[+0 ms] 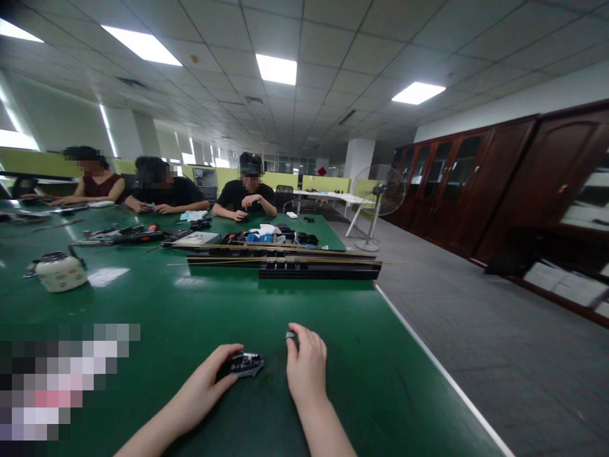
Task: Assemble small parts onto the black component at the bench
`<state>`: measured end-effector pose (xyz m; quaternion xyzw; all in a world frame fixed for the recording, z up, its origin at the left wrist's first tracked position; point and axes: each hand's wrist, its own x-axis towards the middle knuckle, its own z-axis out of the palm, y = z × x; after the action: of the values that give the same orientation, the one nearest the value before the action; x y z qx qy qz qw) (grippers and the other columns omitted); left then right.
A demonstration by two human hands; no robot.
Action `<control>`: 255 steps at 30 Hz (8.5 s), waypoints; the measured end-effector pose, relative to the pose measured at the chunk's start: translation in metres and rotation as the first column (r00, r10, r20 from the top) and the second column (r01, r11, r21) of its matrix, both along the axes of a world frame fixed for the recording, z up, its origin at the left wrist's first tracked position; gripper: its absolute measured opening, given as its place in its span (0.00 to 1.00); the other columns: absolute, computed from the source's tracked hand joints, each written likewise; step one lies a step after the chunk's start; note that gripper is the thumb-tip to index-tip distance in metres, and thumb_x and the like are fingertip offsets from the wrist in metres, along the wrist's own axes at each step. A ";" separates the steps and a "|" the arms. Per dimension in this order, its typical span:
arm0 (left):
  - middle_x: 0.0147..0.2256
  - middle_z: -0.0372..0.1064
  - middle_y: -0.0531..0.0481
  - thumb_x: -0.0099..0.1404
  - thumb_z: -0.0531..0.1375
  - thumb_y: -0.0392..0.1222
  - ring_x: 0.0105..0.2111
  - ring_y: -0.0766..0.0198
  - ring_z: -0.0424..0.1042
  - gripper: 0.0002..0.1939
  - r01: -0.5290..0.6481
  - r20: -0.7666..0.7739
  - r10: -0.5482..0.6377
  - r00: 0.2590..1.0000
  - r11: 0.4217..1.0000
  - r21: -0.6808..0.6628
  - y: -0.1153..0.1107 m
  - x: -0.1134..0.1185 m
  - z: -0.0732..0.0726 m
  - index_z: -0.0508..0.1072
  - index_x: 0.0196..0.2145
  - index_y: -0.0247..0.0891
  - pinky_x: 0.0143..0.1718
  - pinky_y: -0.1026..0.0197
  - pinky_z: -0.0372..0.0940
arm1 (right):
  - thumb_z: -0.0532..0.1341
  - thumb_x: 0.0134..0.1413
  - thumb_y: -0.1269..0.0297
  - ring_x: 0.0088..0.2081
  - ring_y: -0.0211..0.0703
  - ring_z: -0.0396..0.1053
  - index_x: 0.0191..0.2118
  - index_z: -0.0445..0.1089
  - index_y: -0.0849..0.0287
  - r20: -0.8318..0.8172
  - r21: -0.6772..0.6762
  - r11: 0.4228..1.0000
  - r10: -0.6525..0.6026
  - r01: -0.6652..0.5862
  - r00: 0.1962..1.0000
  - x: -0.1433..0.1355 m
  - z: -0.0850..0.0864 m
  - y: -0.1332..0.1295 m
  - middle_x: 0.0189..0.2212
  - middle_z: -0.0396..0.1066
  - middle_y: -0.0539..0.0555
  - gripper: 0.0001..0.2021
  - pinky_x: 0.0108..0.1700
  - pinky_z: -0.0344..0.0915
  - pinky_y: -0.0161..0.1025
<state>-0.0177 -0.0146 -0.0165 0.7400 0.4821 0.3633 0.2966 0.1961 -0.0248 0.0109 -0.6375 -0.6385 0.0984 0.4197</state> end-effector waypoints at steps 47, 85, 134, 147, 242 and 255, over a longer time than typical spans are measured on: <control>0.43 0.69 0.46 0.52 0.56 0.34 0.46 0.57 0.67 0.19 -0.017 -0.024 0.017 1.000 1.000 0.000 0.001 0.003 -0.001 0.67 0.43 0.41 0.50 0.52 0.59 | 0.64 0.45 0.69 0.43 0.43 0.64 0.36 0.72 0.51 -0.093 -0.020 0.915 0.400 -0.404 0.912 -0.037 0.000 -0.009 0.38 0.72 0.49 0.09 0.47 0.57 0.41; 0.47 0.67 0.45 0.58 0.52 0.40 0.50 0.56 0.64 0.18 -0.039 -0.018 0.040 0.999 0.999 0.012 0.001 0.002 -0.002 0.67 0.47 0.42 0.53 0.52 0.58 | 0.60 0.44 0.68 0.45 0.46 0.66 0.41 0.70 0.50 -0.165 -0.135 0.915 0.358 -0.381 0.919 -0.028 -0.003 -0.008 0.40 0.72 0.49 0.15 0.50 0.58 0.44; 0.42 0.69 0.46 0.49 0.64 0.40 0.48 0.53 0.65 0.22 0.275 0.631 -0.013 0.775 0.907 -0.319 -0.004 0.014 0.008 0.63 0.42 0.42 0.54 0.50 0.54 | 0.62 0.44 0.72 0.44 0.42 0.66 0.35 0.72 0.53 -0.224 -0.060 0.893 0.423 -0.445 0.878 -0.032 -0.002 -0.010 0.41 0.68 0.52 0.10 0.49 0.60 0.40; 0.42 0.68 0.48 0.48 0.63 0.38 0.48 0.55 0.66 0.22 0.229 0.630 0.038 0.775 0.913 -0.338 -0.002 0.014 0.007 0.62 0.42 0.42 0.54 0.52 0.55 | 0.55 0.50 0.69 0.44 0.45 0.66 0.40 0.68 0.56 -0.205 0.050 0.950 0.313 -0.309 0.927 -0.025 0.000 -0.009 0.39 0.70 0.54 0.10 0.48 0.61 0.43; 0.45 0.67 0.44 0.51 0.64 0.46 0.46 0.54 0.67 0.28 0.385 0.701 -0.021 0.713 0.847 -0.366 0.001 0.004 0.003 0.60 0.49 0.44 0.48 0.54 0.58 | 0.59 0.42 0.72 0.44 0.44 0.67 0.42 0.68 0.54 -0.330 -0.091 0.917 0.341 -0.389 0.880 -0.032 -0.008 -0.007 0.40 0.71 0.51 0.17 0.49 0.61 0.41; 0.43 0.65 0.46 0.47 0.66 0.49 0.42 0.56 0.68 0.32 0.342 0.709 0.028 0.705 0.862 -0.374 0.002 0.006 0.000 0.59 0.47 0.44 0.44 0.55 0.59 | 0.59 0.42 0.72 0.39 0.43 0.68 0.41 0.69 0.56 -0.373 -0.117 0.906 0.339 -0.406 0.864 -0.033 -0.009 -0.005 0.38 0.71 0.51 0.16 0.45 0.62 0.39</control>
<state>-0.0115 -0.0121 -0.0163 0.4917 0.3426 0.4543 0.6591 0.1634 -0.0293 0.0022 -0.5117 -0.6543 0.3487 0.4342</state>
